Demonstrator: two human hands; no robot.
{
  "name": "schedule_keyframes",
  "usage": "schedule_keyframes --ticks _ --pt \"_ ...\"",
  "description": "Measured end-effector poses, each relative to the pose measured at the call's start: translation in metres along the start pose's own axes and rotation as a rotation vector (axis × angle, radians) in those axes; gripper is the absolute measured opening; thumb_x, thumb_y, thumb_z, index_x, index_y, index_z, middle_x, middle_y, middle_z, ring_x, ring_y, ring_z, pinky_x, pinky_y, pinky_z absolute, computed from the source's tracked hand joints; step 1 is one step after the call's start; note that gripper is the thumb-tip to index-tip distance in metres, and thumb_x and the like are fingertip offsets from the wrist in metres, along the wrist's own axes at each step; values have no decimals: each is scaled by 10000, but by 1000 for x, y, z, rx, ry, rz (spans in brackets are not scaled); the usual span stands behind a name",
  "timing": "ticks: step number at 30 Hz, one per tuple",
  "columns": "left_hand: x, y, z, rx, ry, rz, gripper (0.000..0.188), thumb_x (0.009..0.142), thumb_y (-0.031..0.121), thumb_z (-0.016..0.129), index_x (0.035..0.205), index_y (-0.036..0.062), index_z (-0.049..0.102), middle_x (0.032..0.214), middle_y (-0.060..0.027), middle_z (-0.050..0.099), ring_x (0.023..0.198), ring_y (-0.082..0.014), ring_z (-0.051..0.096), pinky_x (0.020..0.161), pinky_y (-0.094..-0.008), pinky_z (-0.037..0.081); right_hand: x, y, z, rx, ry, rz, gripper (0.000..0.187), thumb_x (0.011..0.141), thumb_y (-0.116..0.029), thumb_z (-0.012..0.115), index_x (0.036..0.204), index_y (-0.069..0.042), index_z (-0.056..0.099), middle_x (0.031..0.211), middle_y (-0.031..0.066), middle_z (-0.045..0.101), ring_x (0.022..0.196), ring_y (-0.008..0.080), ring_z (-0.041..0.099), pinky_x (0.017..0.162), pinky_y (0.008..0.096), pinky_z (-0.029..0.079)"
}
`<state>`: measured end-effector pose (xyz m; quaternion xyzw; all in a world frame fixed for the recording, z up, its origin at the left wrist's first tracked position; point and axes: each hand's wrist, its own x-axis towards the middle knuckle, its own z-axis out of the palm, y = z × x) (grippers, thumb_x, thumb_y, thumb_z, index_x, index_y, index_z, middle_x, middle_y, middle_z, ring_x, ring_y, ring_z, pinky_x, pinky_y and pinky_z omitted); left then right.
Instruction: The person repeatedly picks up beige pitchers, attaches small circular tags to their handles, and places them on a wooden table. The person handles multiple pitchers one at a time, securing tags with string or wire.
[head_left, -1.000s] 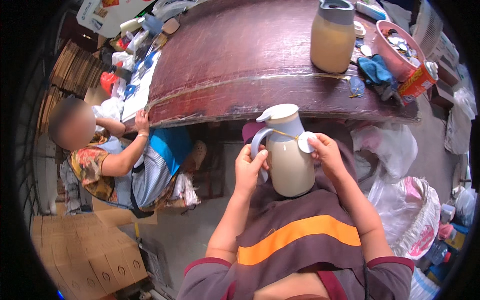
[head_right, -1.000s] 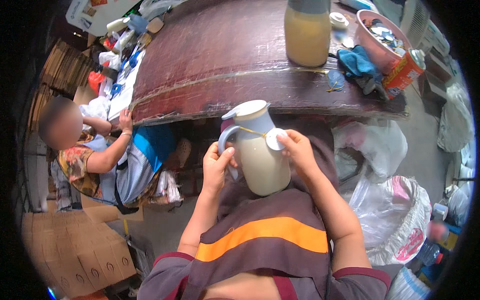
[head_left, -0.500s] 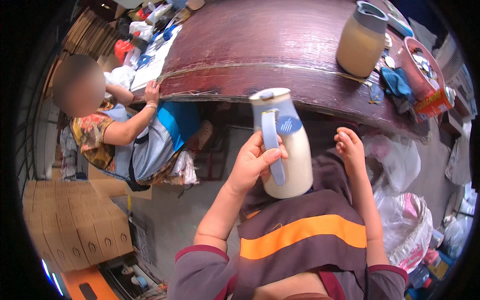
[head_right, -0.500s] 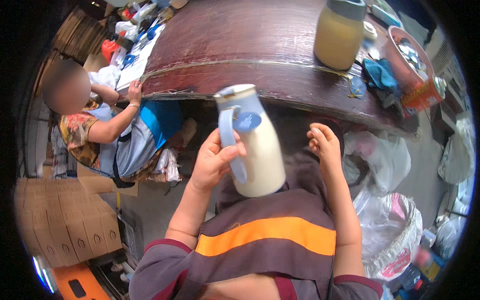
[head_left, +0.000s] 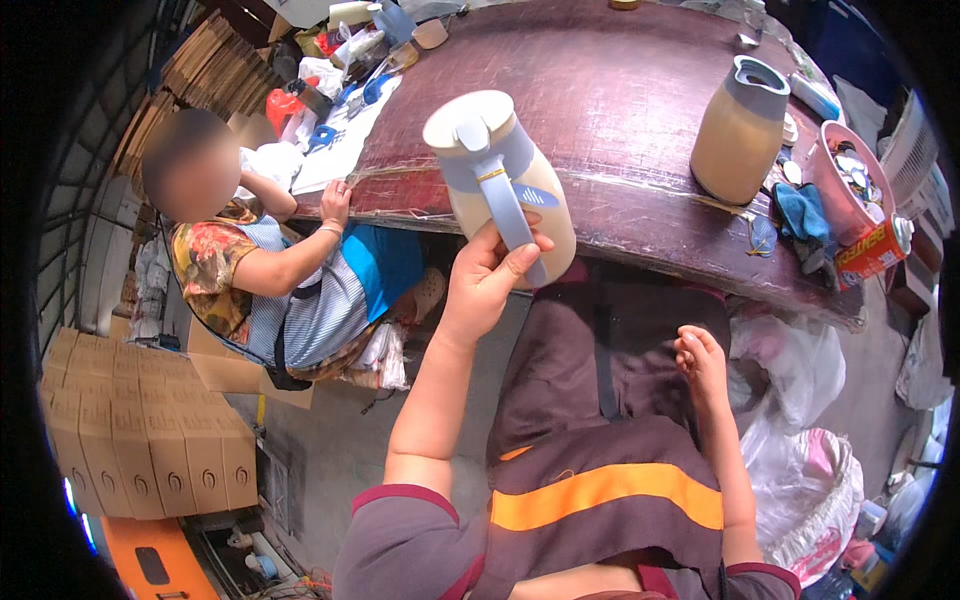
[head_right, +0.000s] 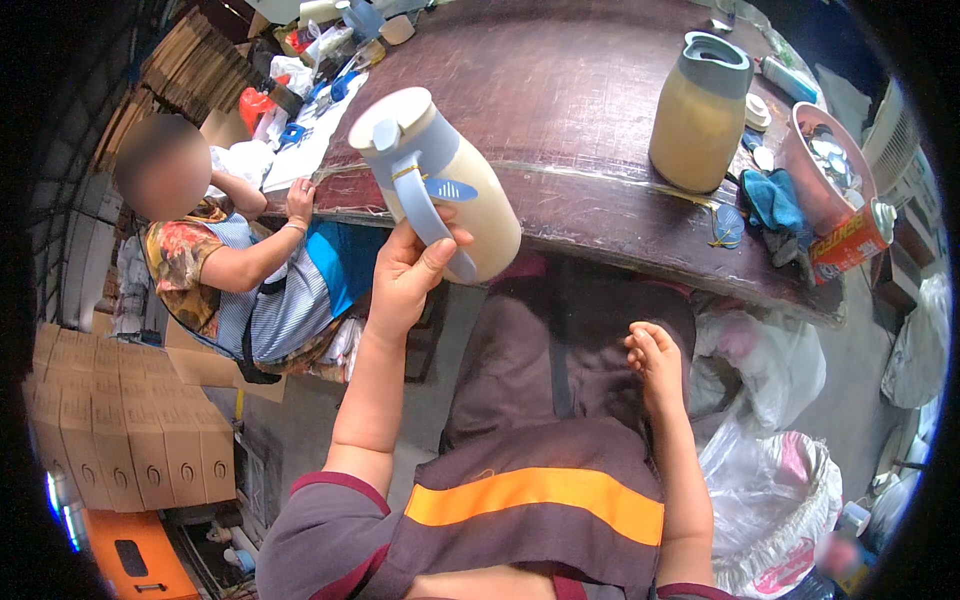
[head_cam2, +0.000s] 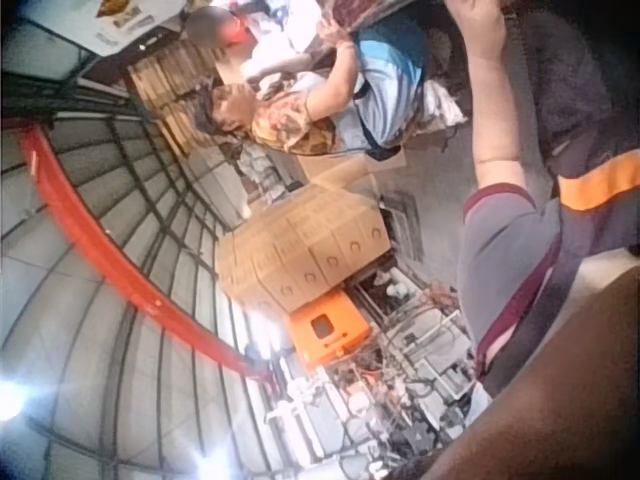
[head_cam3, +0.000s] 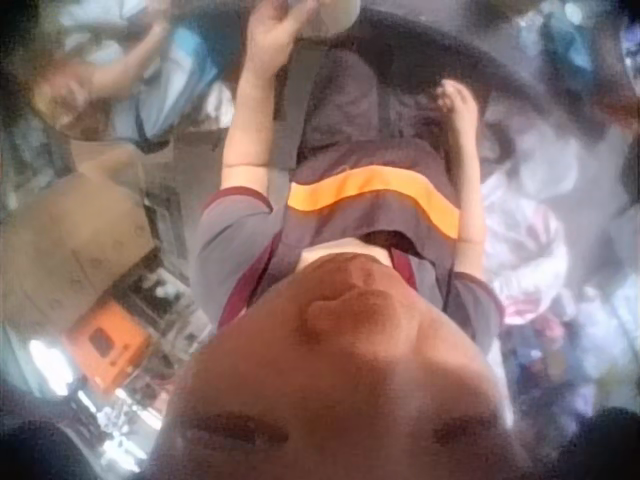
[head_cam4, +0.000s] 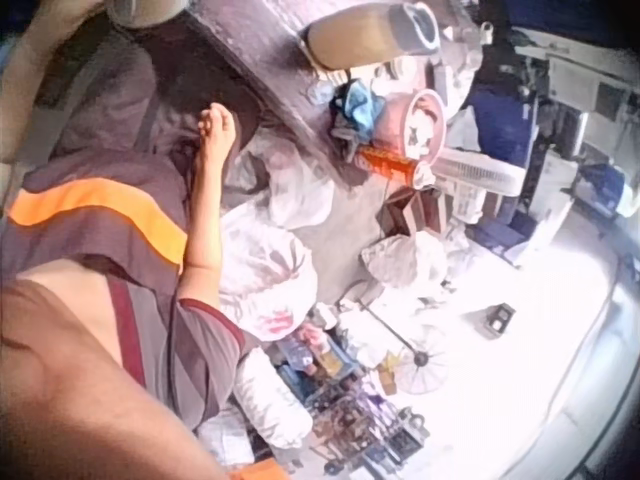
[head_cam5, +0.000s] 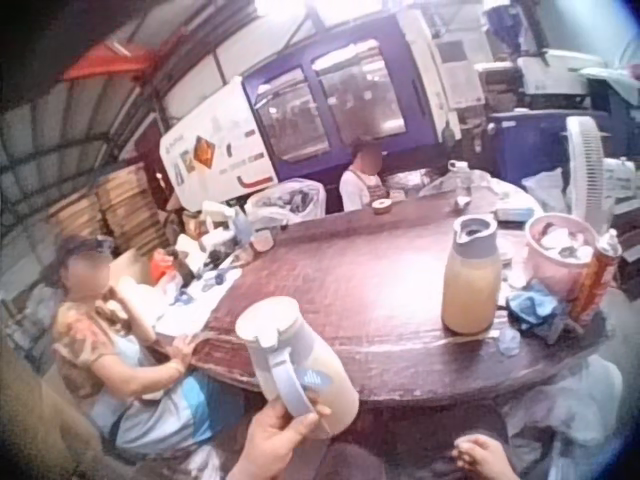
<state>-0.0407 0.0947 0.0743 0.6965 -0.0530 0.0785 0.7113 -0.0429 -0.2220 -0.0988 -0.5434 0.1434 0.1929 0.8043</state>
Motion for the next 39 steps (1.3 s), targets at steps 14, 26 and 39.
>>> schedule_keyframes --ticks 14,26,39 --pt "46 -74 -85 192 540 115 288 870 -29 395 1070 59 582 877 -44 610 661 -101 570 535 -220 470 43 -162 35 -499 1 -682 262 920 -250 572 1069 -40 623 773 39 633 634 107 547 588 241 442" --pt "-40 -127 -13 75 226 -304 244 851 18 431 949 42 653 776 2 602 593 -58 535 528 -200 438 129 -261 80 -1340 416 -1312 199 877 -230 600 1038 -122 560 924 138 660 803 342 653 673 439 513" --pt "11 -53 46 229 -172 -360 293 780 60 593 1070 34 634 839 -16 610 658 -70 538 574 -224 434 -5 -114 27 -1011 -163 -1319 185 747 -93 721 901 -64 621 900 96 662 788 276 642 681 370 500"
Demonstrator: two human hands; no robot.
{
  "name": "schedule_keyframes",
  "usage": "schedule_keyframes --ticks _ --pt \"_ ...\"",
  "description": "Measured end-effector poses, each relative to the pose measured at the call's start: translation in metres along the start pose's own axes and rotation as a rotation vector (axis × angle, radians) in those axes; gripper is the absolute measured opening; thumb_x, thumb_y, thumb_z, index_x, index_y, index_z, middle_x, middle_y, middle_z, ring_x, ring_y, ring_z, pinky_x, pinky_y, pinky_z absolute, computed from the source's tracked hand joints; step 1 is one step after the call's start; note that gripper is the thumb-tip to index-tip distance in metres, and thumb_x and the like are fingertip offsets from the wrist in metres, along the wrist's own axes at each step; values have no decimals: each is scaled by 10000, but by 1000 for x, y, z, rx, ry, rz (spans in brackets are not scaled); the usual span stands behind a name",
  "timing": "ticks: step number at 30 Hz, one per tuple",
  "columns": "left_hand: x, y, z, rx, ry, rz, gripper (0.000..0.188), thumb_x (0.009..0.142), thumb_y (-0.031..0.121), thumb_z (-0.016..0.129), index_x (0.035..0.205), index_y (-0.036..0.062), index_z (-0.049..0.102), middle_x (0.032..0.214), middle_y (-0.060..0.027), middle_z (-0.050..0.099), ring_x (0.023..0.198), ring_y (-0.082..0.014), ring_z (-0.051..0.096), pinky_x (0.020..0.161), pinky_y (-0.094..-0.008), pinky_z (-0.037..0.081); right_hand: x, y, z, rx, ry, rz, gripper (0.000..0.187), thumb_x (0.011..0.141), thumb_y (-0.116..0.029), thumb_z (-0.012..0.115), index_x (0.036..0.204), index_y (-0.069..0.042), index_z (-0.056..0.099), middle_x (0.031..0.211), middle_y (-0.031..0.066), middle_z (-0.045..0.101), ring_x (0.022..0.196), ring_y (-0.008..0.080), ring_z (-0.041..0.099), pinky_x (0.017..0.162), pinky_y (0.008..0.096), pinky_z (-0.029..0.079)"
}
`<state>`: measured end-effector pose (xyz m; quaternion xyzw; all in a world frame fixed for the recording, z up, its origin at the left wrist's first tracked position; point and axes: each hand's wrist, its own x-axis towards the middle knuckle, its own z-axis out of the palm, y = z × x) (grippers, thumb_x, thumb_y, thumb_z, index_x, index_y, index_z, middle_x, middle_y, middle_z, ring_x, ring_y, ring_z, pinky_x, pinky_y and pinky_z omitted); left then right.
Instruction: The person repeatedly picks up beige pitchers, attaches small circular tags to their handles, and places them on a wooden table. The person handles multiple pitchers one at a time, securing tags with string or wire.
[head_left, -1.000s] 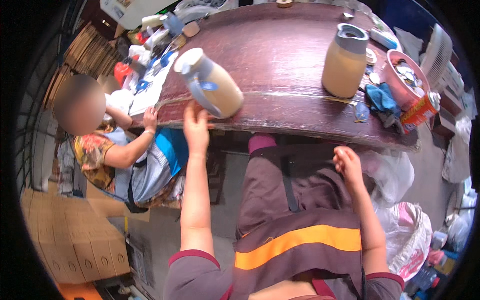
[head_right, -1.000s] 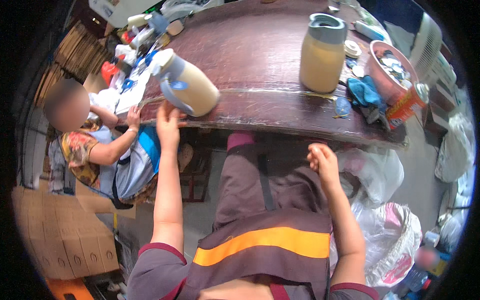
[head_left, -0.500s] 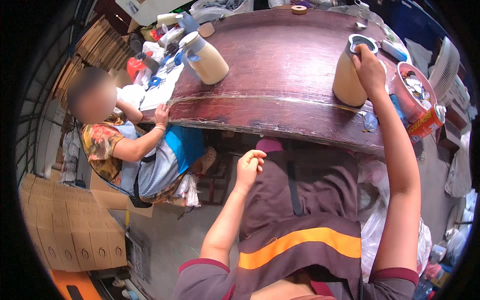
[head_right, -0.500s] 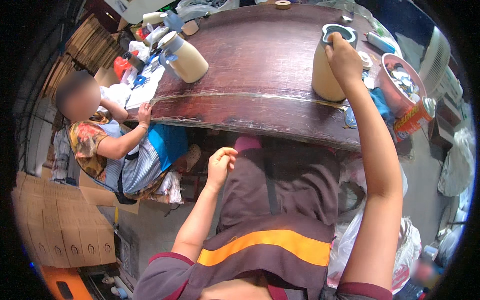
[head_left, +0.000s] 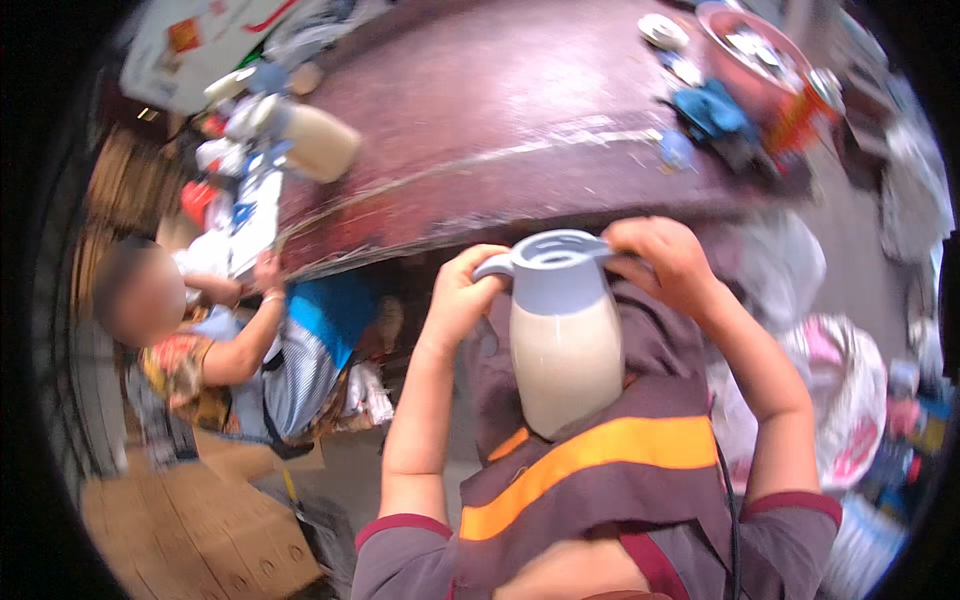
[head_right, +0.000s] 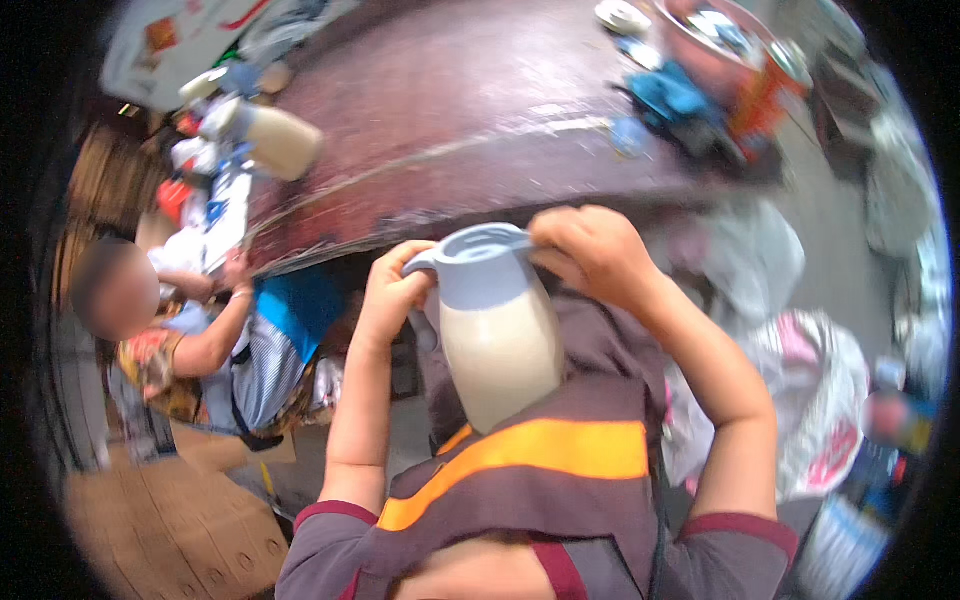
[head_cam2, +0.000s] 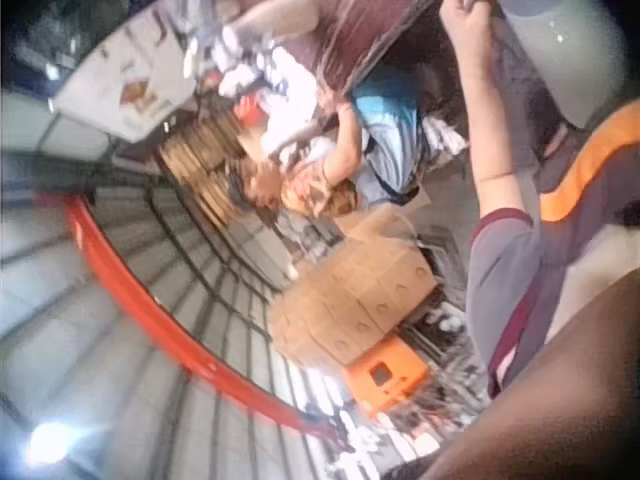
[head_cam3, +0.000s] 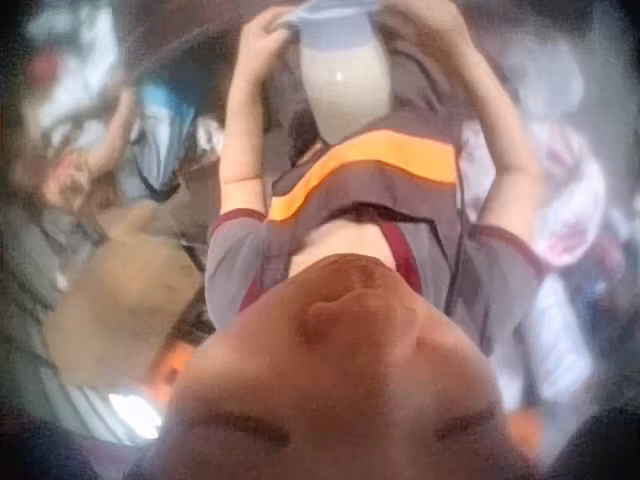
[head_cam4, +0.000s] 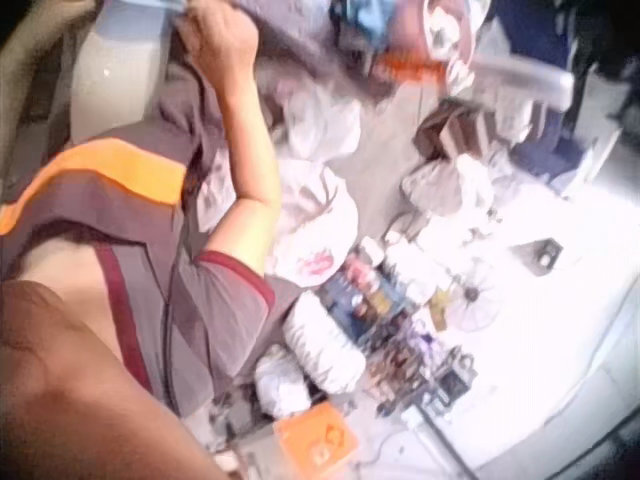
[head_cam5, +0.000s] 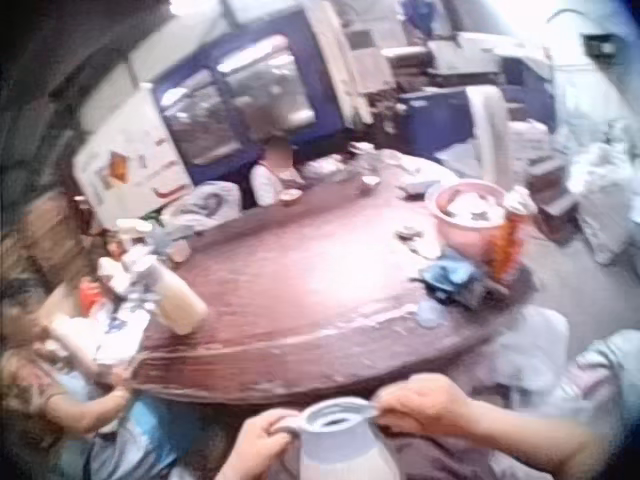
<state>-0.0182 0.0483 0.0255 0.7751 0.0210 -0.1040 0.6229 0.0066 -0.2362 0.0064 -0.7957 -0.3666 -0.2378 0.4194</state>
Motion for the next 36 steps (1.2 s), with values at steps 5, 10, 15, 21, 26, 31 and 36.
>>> schedule_keyframes --ticks 5,10,15,21,26,31,36 --pt "-10 -1 11 8 167 -61 160 769 50 609 920 27 656 612 36 542 439 -25 407 396 -193 277 -101 70 -65 -113 30 895 229 843 -247 611 930 -35 610 883 151 646 819 331 621 716 398 483" --pt "0 17 42 351 3 61 202 759 -21 601 955 11 639 848 -3 640 795 -78 579 718 -217 451 -279 151 -51 -448 -637 1324 297 775 -250 618 1010 -74 664 912 173 669 870 337 641 751 433 498" --pt "10 14 103 298 -269 -115 226 747 123 708 941 30 639 753 10 620 674 -63 579 594 -217 449 -405 229 24 -463 -1063 915 290 782 -272 641 997 -81 683 1018 132 673 945 296 648 784 412 514" --pt "30 -1 100 379 -216 -111 221 705 101 704 904 33 640 764 11 613 682 -72 575 608 -242 468 -400 254 73 -672 -615 1083 353 870 -347 510 1073 -102 664 1156 188 616 1082 340 580 939 461 439" --pt "45 2 109 545 -250 -102 291 730 201 740 953 43 638 818 -85 659 776 -138 641 706 -289 500 -362 260 80 -618 -545 1318 360 869 -353 508 1078 -102 659 1144 191 619 1075 347 580 940 462 437" --pt "63 7 109 569 -292 -139 270 756 196 715 976 58 642 857 -89 671 794 -176 663 707 -291 501 -330 286 90 -560 -680 1519 367 869 -359 506 1083 -101 654 1131 194 622 1069 354 579 940 462 434" --pt "84 11 115 631 -364 -155 288 739 187 703 998 82 631 873 -94 668 802 -208 669 702 -291 499 -351 267 90 -557 -700 1618 374 868 -366 504 1089 -101 649 1119 197 625 1063 360 579 940 462 432"
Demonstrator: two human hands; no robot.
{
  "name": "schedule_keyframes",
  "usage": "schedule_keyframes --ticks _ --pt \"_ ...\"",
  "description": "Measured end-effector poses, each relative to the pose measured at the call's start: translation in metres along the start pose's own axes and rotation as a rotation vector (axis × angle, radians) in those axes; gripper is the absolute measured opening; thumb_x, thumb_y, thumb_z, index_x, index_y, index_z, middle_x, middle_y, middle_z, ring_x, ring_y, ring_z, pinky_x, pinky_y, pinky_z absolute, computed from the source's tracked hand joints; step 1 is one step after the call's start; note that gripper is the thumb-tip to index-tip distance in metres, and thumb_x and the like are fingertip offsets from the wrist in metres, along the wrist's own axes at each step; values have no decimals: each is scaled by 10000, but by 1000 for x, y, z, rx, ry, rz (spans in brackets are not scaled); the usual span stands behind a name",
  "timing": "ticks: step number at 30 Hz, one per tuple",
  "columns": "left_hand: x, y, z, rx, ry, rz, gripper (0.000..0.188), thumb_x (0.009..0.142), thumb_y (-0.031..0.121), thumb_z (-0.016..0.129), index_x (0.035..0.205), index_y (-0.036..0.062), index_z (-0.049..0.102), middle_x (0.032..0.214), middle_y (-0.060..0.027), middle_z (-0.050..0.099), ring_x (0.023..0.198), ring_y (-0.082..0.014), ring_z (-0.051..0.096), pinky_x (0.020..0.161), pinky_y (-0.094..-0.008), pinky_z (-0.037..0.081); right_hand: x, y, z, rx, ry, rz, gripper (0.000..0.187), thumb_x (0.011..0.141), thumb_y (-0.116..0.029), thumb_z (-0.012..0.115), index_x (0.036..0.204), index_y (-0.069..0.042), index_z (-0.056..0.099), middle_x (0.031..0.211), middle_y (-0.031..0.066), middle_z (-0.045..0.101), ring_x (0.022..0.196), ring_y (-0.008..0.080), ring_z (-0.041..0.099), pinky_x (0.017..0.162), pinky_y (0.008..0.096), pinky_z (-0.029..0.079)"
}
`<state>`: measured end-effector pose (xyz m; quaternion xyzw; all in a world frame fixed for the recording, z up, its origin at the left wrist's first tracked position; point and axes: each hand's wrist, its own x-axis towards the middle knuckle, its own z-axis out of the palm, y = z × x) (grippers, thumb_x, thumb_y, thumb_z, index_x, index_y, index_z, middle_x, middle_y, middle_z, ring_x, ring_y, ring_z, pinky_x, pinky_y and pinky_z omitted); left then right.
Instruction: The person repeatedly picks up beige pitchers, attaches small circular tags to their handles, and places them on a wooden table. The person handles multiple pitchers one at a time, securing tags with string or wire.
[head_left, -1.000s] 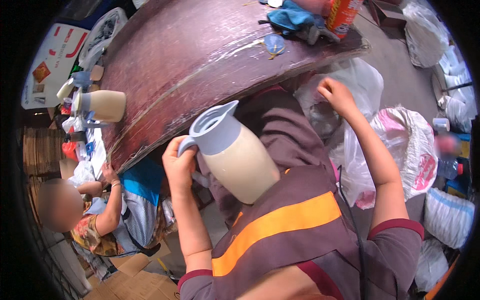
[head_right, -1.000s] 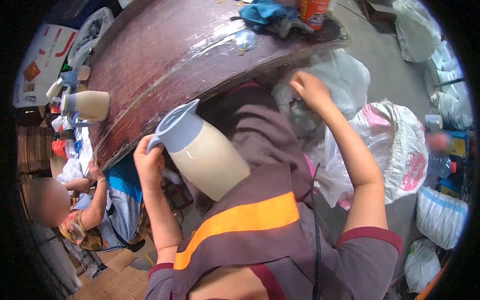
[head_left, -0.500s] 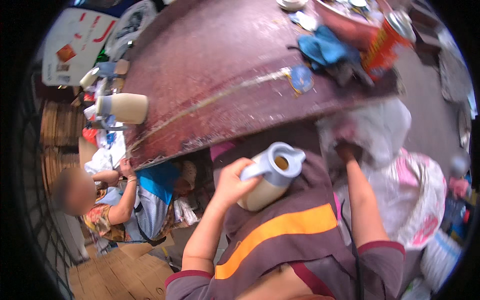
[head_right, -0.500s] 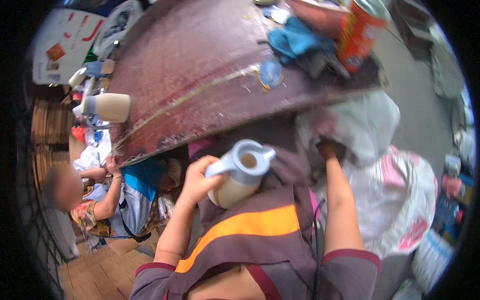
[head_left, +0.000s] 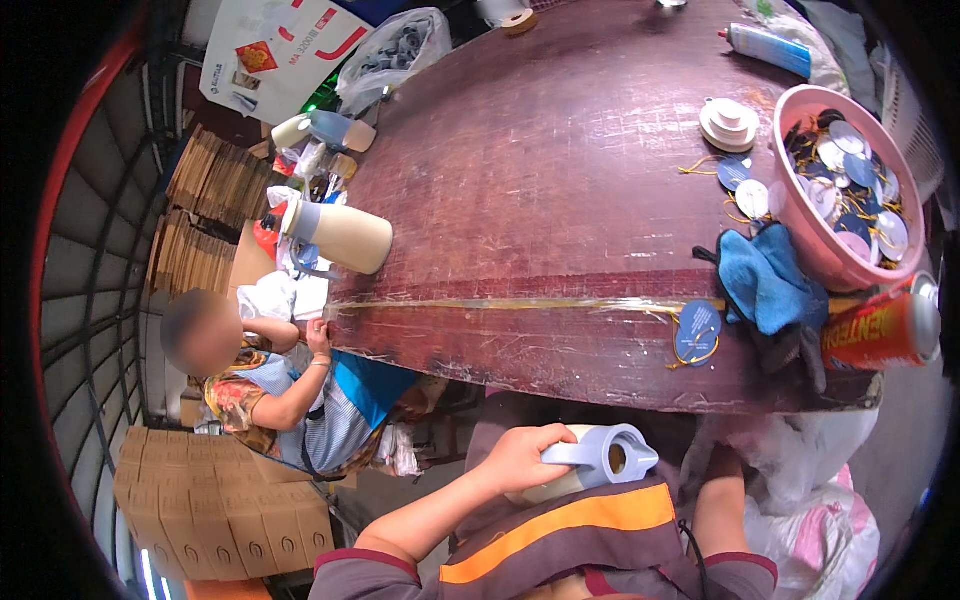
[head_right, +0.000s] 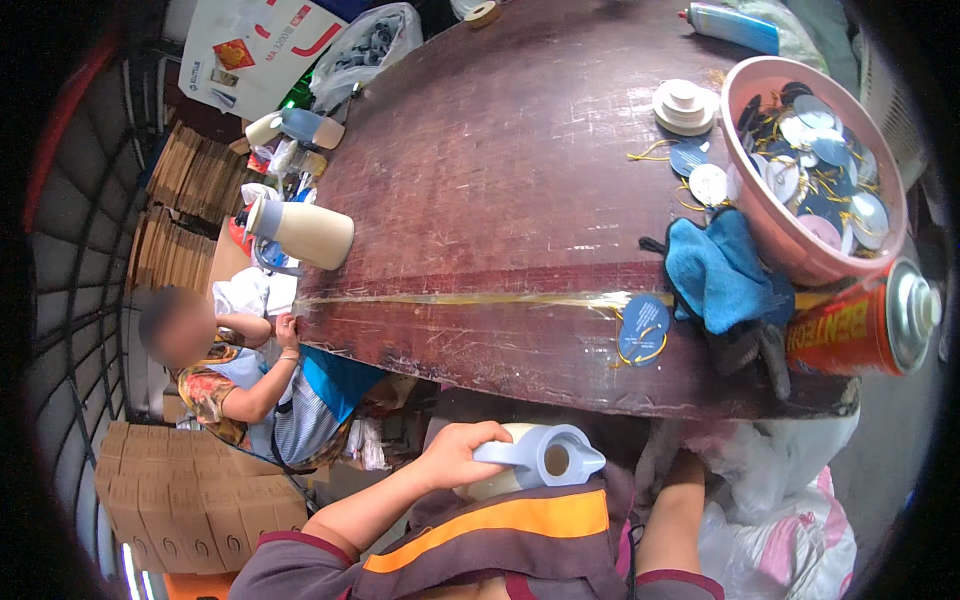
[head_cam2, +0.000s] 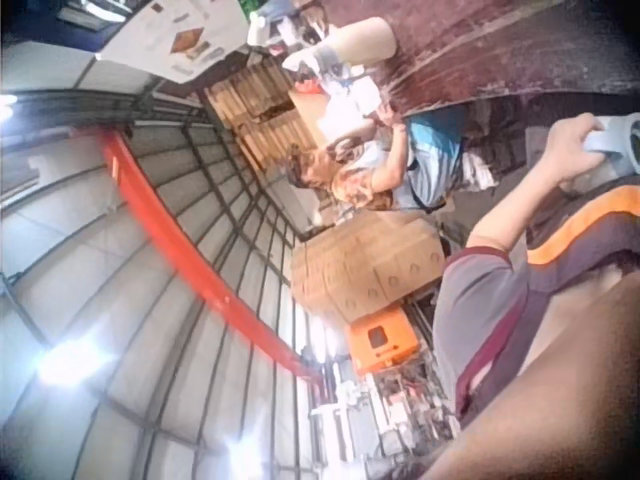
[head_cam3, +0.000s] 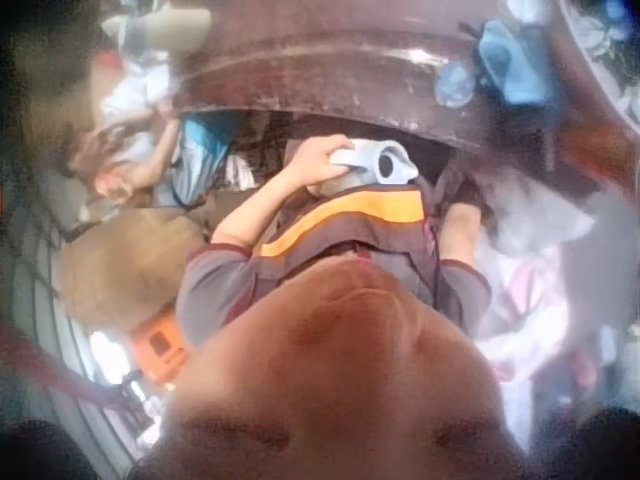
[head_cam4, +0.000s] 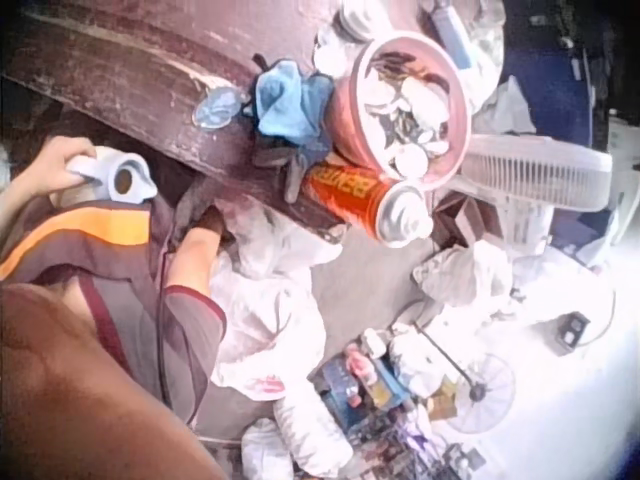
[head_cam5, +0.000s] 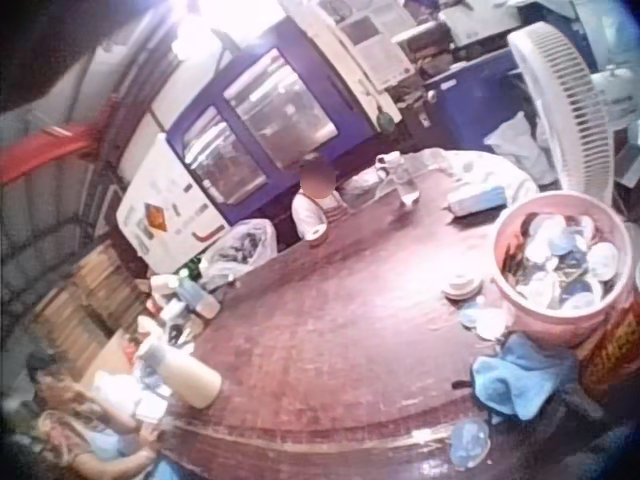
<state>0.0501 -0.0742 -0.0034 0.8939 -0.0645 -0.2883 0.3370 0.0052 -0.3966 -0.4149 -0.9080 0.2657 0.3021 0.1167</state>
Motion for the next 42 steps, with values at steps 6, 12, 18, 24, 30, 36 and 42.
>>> schedule_keyframes --ticks 6,12,18,24,30,36,42 --pt "-2 0 0 -6 22 -12 325 708 201 703 1002 93 617 883 -102 671 819 -277 670 701 -332 509 -43 31 17 -9 -19 60 383 867 -373 502 1095 -100 643 1104 200 628 1055 368 578 940 462 429" --pt "-8 -4 1 6 61 43 305 724 223 690 993 101 615 872 -116 664 818 -301 662 692 -355 510 -47 23 -11 11 -44 69 392 866 -381 499 1101 -99 637 1090 204 632 1048 376 578 940 463 426" --pt "-18 -19 0 -36 122 118 290 736 225 712 975 79 637 860 -113 667 810 -255 672 704 -338 508 -109 62 -91 229 172 -249 341 860 -332 561 1073 -75 633 1014 177 659 906 349 621 811 438 477" --pt "-47 -22 -3 -159 126 148 299 756 257 681 1005 92 655 872 -113 682 815 -245 672 704 -336 513 -240 53 -260 1238 -444 -314 244 828 -190 694 962 -27 573 742 16 573 544 65 494 462 202 388" --pt "-77 -32 13 -108 178 314 279 772 286 645 1004 131 644 880 -121 672 821 -323 651 701 -388 510 -269 -48 -276 1107 -733 -628 274 876 -210 655 1058 -17 586 825 -3 578 635 51 485 562 194 399" --pt "-111 -50 20 -93 325 337 283 769 279 656 1013 136 647 911 -119 666 839 -315 651 710 -385 512 -324 -110 -285 572 -76 -1016 428 938 -246 507 1301 -20 503 1210 172 580 1173 298 525 999 357 391" --pt "-115 -53 23 -96 377 352 281 752 252 658 1010 140 648 934 -119 667 847 -318 651 717 -389 520 -375 -133 -266 262 176 -1014 766 809 -431 653 1416 -78 348 1409 222 374 1282 388 402 1038 424 362"
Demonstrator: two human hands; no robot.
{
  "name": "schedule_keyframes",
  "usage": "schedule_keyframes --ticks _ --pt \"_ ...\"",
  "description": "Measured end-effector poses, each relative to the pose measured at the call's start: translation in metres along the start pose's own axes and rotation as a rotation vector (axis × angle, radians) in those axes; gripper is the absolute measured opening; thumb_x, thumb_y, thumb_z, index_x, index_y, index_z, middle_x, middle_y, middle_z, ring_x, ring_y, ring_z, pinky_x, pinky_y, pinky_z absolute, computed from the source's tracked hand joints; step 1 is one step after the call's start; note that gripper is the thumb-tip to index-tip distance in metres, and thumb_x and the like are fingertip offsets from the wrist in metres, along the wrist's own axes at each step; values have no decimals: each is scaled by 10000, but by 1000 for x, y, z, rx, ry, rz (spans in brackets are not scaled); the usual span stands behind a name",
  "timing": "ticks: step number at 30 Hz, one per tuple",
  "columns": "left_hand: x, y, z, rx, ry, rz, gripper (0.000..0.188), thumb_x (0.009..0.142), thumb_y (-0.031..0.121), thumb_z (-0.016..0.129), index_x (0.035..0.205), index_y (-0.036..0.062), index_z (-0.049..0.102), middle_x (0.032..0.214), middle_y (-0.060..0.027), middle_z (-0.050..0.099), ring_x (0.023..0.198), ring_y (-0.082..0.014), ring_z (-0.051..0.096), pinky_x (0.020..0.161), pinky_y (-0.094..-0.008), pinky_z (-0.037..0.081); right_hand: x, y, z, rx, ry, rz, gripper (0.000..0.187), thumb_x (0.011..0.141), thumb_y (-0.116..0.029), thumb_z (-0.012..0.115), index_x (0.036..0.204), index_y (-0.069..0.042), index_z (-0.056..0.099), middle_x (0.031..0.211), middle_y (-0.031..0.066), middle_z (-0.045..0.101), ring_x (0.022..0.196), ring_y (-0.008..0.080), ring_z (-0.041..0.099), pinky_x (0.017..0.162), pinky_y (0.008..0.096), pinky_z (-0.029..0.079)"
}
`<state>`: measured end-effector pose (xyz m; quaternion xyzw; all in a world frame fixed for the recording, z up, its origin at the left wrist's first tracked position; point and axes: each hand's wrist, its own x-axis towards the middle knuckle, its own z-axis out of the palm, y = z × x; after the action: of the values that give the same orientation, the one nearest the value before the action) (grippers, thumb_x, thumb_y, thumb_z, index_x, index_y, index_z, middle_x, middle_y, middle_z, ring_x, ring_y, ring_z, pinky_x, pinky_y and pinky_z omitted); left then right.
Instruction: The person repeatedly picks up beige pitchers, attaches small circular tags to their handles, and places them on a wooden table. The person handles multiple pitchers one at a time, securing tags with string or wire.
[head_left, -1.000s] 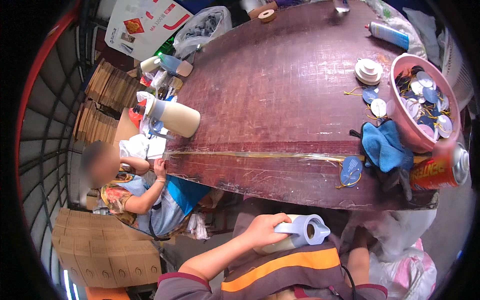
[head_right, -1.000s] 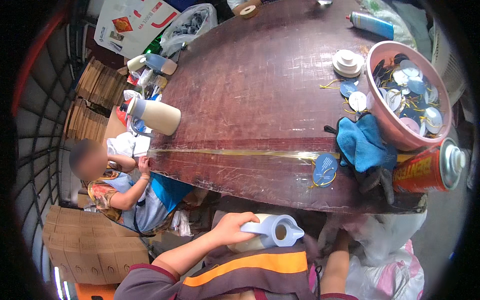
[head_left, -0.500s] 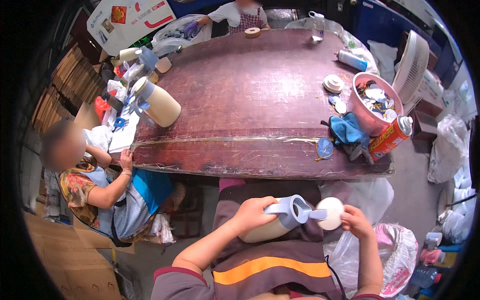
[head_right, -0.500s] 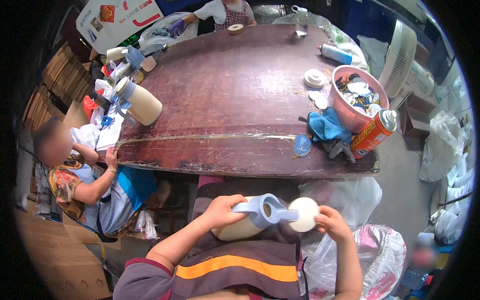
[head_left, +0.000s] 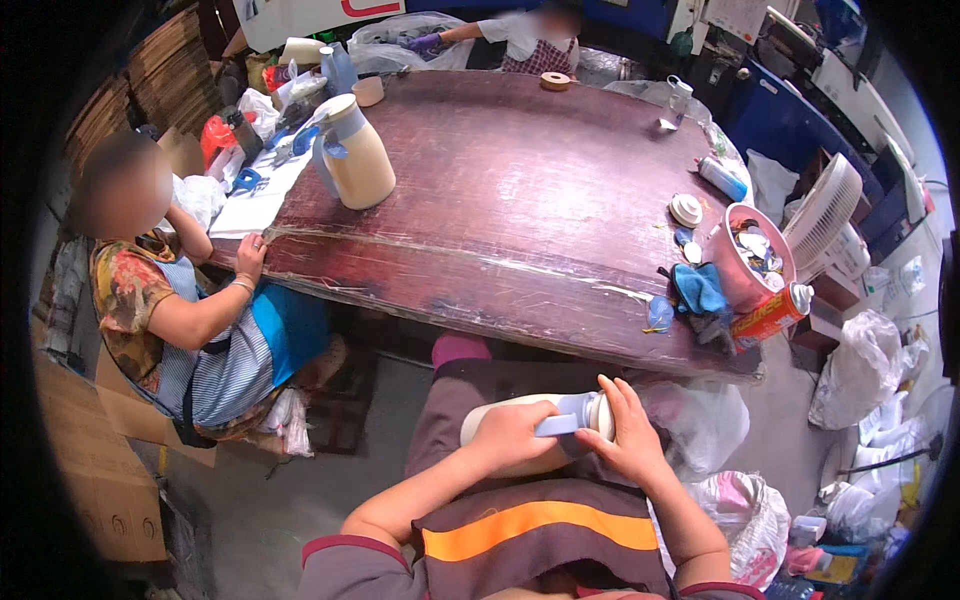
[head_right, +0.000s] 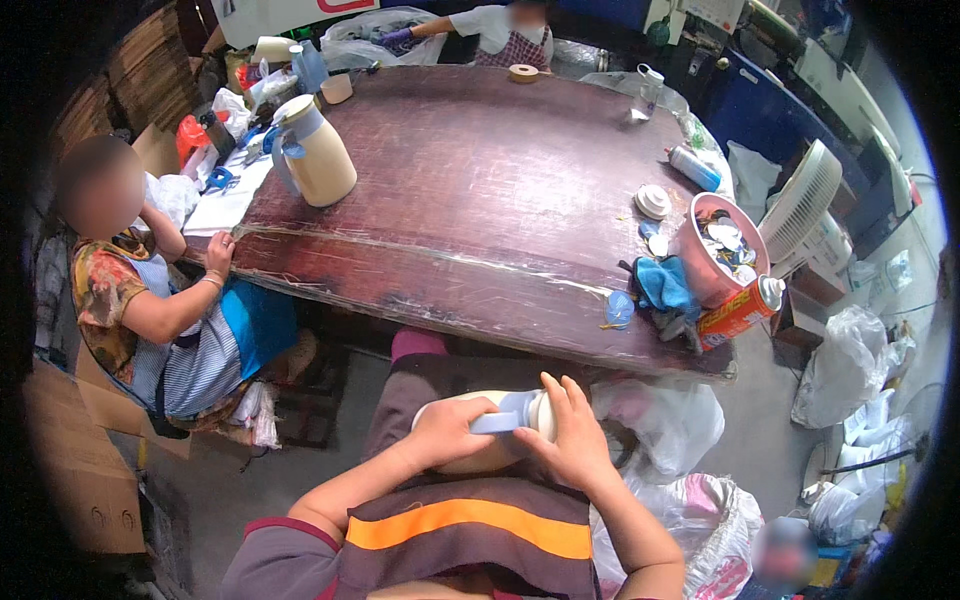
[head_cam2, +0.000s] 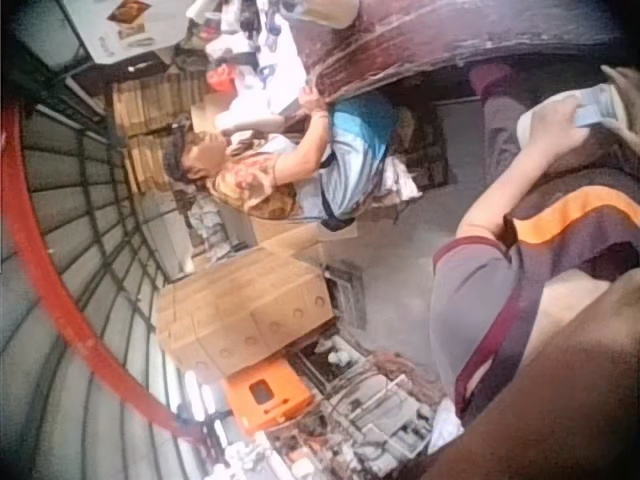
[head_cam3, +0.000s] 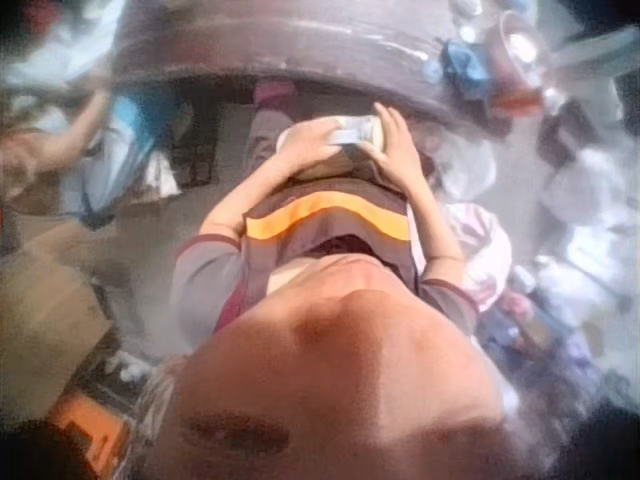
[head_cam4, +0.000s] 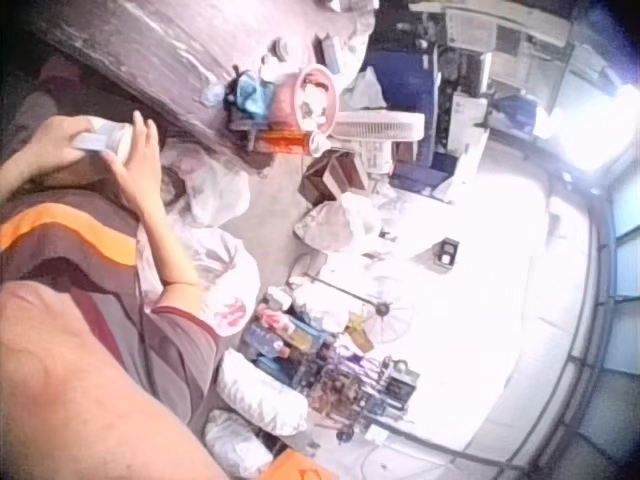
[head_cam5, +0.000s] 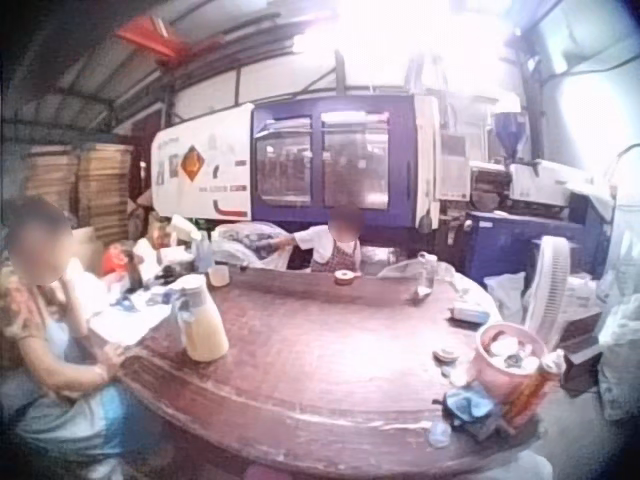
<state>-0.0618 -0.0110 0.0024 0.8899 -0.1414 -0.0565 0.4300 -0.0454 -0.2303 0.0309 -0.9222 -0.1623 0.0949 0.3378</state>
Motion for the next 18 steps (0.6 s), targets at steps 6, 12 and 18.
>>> schedule_keyframes --ticks 6,12,18 --pt "3 -19 -24 34 -42 109 275 741 224 659 993 113 655 909 -117 673 848 -309 656 713 -380 522 1 -15 12 -179 173 -395 670 715 -359 751 1290 -124 502 1191 199 495 1072 364 510 916 459 430" --pt "20 -18 -49 -78 4 -48 223 725 137 650 942 94 680 885 -110 684 820 -260 674 720 -334 517 7 -38 2 -138 31 -539 756 749 -386 734 1349 -54 416 1320 219 433 1205 384 456 1018 458 380" --pt "-3 -18 -23 -126 63 9 298 697 154 633 992 122 659 947 -119 673 876 -308 649 764 -384 522 2 -23 26 -114 161 -67 730 816 -405 681 1376 -56 369 1317 240 427 1208 393 444 1015 432 374"
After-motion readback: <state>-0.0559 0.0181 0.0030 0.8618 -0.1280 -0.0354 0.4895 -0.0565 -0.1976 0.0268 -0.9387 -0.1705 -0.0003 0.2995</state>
